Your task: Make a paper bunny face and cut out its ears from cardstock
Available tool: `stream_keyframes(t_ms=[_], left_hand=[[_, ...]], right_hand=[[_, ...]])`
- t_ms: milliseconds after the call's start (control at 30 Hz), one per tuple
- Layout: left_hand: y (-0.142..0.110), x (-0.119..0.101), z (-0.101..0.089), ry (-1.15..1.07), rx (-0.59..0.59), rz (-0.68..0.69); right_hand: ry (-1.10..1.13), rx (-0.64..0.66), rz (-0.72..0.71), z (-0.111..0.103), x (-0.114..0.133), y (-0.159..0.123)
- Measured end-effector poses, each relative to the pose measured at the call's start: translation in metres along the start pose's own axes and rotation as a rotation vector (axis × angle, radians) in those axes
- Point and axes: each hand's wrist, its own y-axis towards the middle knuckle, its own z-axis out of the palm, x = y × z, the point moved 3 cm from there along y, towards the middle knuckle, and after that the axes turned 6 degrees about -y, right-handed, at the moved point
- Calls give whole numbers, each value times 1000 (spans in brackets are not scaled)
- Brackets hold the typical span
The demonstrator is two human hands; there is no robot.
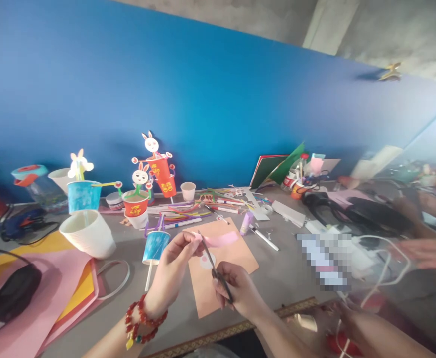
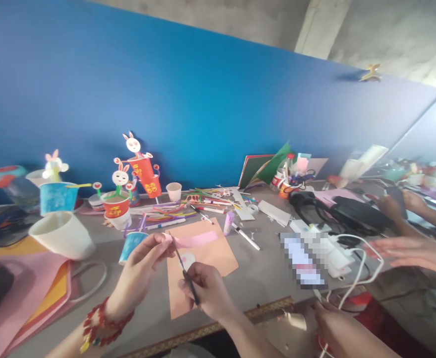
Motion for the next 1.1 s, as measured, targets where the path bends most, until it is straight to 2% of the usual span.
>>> stream_keyframes(t_ms=[400,1100], left_hand=[[5,12,-1,-66,1,-43],[5,17,0,-118,14,-52]], right_hand=[[-10,-37,11,-2,2,-1],[-30,-58,41,-1,7,-2]])
